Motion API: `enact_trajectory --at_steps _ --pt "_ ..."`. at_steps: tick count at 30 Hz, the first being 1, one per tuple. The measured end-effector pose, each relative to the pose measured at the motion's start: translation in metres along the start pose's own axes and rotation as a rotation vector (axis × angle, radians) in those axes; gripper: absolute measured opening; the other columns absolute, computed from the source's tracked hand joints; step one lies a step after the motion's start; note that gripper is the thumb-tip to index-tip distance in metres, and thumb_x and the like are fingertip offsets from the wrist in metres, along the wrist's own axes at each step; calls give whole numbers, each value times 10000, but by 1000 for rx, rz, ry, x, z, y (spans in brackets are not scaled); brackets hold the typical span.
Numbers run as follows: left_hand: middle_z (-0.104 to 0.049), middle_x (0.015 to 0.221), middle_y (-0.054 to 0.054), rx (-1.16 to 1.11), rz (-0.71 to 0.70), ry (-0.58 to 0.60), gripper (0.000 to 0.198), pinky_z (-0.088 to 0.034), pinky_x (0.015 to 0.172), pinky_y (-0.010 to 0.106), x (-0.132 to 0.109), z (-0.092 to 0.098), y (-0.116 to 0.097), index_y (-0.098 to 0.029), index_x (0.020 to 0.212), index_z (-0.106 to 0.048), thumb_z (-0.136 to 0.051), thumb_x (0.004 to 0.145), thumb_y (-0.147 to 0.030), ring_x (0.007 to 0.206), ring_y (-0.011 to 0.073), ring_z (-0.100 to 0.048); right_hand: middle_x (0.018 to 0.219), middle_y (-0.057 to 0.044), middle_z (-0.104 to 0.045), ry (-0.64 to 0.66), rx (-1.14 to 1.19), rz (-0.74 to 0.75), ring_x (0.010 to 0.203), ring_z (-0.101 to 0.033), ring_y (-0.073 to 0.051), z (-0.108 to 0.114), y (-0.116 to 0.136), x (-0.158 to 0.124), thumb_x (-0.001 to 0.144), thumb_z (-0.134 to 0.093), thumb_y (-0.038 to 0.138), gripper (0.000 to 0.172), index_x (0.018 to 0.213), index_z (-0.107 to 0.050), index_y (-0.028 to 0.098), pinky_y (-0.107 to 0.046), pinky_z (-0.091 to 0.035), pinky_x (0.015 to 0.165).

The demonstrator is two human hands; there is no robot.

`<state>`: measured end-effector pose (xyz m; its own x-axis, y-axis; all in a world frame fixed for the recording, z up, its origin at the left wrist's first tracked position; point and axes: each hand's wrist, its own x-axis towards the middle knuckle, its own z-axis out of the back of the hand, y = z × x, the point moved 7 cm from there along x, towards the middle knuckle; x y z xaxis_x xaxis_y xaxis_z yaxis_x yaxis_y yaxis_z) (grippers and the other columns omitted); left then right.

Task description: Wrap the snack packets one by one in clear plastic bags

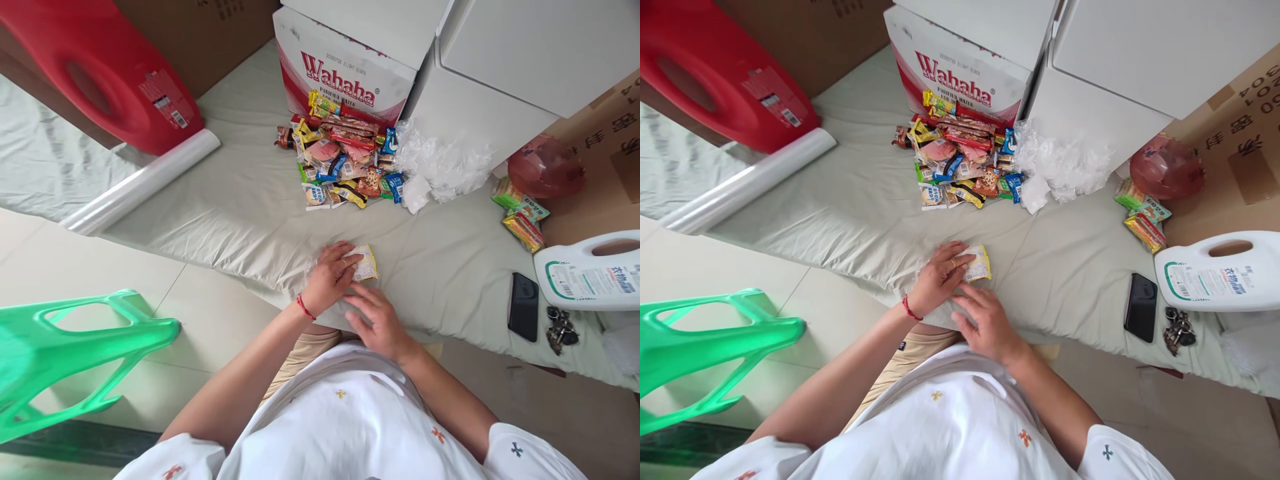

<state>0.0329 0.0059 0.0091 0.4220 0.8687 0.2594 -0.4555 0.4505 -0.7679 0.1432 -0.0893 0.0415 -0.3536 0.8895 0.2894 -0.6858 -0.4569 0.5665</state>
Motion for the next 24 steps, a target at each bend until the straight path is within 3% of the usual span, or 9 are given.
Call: enact_trajectory --at_steps 2,4,9,12,14,17,20,22,24 --pt "-679 1389 114 24 -20 -11 350 -388 1209 578 0 -1 2 -228 1245 -738 -466 1037 -301 1424 287 -520 1277 -87 -728 -167 21 -45 1186 -655 -239 22 -8 9 1062 -478 251 347 1374 -631 257 -432 -539 1005" --pt "-667 1404 116 36 -23 -5 358 -391 1208 578 -1 -2 3 -231 1283 -711 -462 1032 -288 1428 288 -515 1360 -114 -693 -220 -66 -64 1276 -614 -258 28 -13 21 1071 -458 269 408 1462 -566 227 -476 -499 1078" --pt "-569 1501 165 42 28 -81 462 -407 1222 521 -10 16 7 -170 1447 -539 -465 1004 -280 1477 279 -464 1660 -138 -407 47 -270 -42 1570 -293 -299 -18 -18 43 1094 -363 408 586 1614 -371 136 -572 -255 1271" --pt "-595 1441 162 112 114 -241 406 -390 1228 515 -27 46 15 -180 1381 -569 -414 1019 -278 1460 269 -472 1700 -122 -328 116 -332 -58 1593 -231 -300 -33 -20 41 1095 -355 434 598 1618 -364 144 -601 -181 1282" --pt "-594 1421 192 236 245 -313 396 -337 1232 588 -40 62 24 -164 1332 -599 -431 1016 -333 1483 328 -428 1702 -115 -328 125 -341 -69 1590 -237 -296 -34 -20 39 1091 -372 434 594 1616 -369 156 -603 -171 1280" --pt "-484 1538 240 388 400 -238 466 -227 1226 698 -51 68 35 -145 1286 -628 -548 954 -463 1560 440 -252 1689 -116 -357 111 -334 -73 1583 -253 -290 -33 -22 38 1084 -399 429 590 1612 -378 166 -587 -176 1278" --pt "-458 1577 199 377 374 -129 355 -206 1238 683 -51 63 36 -172 1090 -693 -624 886 -454 1590 448 -158 1680 -123 -375 85 -325 -68 1578 -264 -292 -33 -23 38 1079 -416 433 593 1609 -383 169 -577 -177 1277" --pt "-536 1508 173 317 349 -121 245 -258 1232 640 -50 67 34 -185 918 -691 -627 858 -414 1567 434 -235 1673 -128 -388 71 -314 -68 1573 -275 -296 -34 -24 38 1075 -430 430 597 1612 -379 176 -580 -177 1276" --pt "-651 1345 150 213 379 -119 223 -412 1145 556 -50 76 35 -197 843 -664 -616 854 -414 1394 383 -502 1669 -129 -394 66 -295 -71 1571 -280 -301 -34 -24 38 1072 -439 426 599 1615 -372 182 -589 -176 1274"
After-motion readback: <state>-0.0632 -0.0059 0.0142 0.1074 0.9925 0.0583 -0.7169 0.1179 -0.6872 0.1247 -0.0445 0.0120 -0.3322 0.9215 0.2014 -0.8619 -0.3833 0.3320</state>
